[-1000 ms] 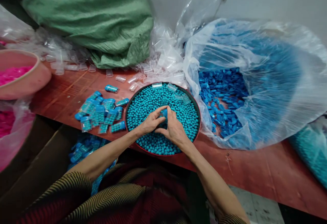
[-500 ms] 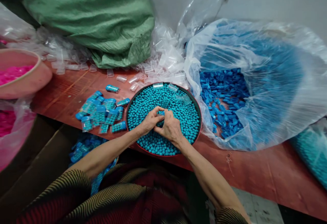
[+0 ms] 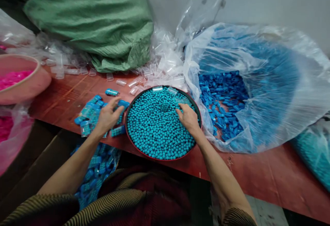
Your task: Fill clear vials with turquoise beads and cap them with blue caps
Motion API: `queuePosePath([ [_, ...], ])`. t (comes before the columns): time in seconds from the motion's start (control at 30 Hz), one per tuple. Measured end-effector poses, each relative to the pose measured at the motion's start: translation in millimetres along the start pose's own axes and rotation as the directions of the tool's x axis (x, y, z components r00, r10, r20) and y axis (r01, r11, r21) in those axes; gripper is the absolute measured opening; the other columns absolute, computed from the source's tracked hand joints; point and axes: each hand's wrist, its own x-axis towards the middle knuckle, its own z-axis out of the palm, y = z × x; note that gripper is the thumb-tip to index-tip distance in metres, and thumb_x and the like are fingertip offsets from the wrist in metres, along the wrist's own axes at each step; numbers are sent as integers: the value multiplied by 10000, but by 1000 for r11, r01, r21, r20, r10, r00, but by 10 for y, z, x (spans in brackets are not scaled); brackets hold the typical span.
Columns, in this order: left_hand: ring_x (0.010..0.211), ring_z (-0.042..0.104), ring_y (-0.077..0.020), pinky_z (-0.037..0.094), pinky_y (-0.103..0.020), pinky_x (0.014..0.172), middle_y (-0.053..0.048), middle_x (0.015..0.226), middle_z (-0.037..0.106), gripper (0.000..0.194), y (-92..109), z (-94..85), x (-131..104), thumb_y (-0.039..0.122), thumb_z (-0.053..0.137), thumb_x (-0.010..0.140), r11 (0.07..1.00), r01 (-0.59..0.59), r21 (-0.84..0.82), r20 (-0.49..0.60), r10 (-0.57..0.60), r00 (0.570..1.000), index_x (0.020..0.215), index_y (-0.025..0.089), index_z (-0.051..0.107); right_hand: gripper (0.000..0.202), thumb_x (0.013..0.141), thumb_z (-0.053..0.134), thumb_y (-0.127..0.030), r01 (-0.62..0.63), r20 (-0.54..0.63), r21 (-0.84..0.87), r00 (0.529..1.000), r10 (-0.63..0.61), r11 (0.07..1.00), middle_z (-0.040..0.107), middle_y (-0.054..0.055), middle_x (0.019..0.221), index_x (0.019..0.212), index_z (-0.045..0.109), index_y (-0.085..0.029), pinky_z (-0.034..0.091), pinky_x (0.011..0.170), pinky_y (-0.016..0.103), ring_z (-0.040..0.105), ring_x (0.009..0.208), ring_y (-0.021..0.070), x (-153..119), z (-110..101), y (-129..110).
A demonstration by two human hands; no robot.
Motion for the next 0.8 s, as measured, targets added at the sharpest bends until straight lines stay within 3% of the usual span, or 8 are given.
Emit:
queuePosePath([
  [0.1, 1009, 560, -294, 423, -424, 895, -138, 1098, 612, 430, -188, -244, 4, 312, 477, 830, 938, 130, 322, -207, -64, 976, 1217, 142, 549, 285, 880, 466, -269, 22, 10, -37, 1000, -22, 999, 692, 102, 1020, 1073, 654, -178, 488, 875, 401, 630, 982, 258, 105, 22, 74],
  [0.2, 1052, 540, -315, 408, -439, 917, -167, 1107, 604, 417, -153, -189, -2, 295, 457, 847, 906, 116, 408, -283, 4, 959, 1204, 107, 560, 311, 895, 458, -258, 78, 88, -119, 994, -68, 990, 664, 94, 1068, 1158, 614, -200, 491, 839, 355, 620, 983, 239, 187, 72, -90],
  [0.33, 906, 600, -218, 461, -336, 844, -105, 1014, 650, 328, 164, 227, 34, 240, 423, 880, 966, -134, 219, -73, 154, 985, 1130, 123, 600, 375, 878, 513, -290, 129, 231, -245, 970, -71, 961, 592, 105, 1145, 1247, 534, -233, 485, 707, 313, 615, 913, 232, 284, 182, -332],
  [0.43, 870, 611, -189, 475, -311, 837, -87, 1004, 652, 306, 423, 599, 88, 213, 449, 879, 966, -239, 102, 87, 231, 969, 1136, 137, 597, 294, 857, 527, -225, 98, 254, -130, 965, -63, 987, 584, 123, 1139, 1147, 568, -191, 468, 735, 323, 600, 933, 240, 310, 255, -349],
  [0.57, 971, 603, -212, 473, -333, 888, -113, 1112, 614, 395, 646, 982, 155, 197, 481, 867, 951, -300, 78, 260, 271, 927, 1254, 127, 515, 242, 853, 512, -175, 4, 194, 117, 981, -27, 993, 645, 90, 975, 1087, 562, -145, 455, 816, 324, 603, 892, 206, 273, 287, -207],
  [0.67, 1048, 583, -235, 462, -348, 917, -141, 1171, 579, 469, 720, 1179, 198, 198, 493, 857, 939, -320, 126, 394, 249, 885, 1316, 112, 455, 245, 851, 499, -168, -41, 197, 150, 980, 10, 988, 656, 40, 850, 1087, 557, -137, 469, 751, 276, 610, 773, 161, 211, 282, -111],
  [0.8, 1045, 590, -241, 463, -337, 905, -128, 1128, 586, 404, 757, 1330, 267, 230, 482, 862, 915, -331, 230, 512, 176, 841, 1255, 149, 525, 260, 810, 510, -118, -38, 216, 207, 976, -8, 978, 668, 14, 808, 1051, 600, -160, 464, 713, 254, 612, 737, 147, 113, 286, -96],
])
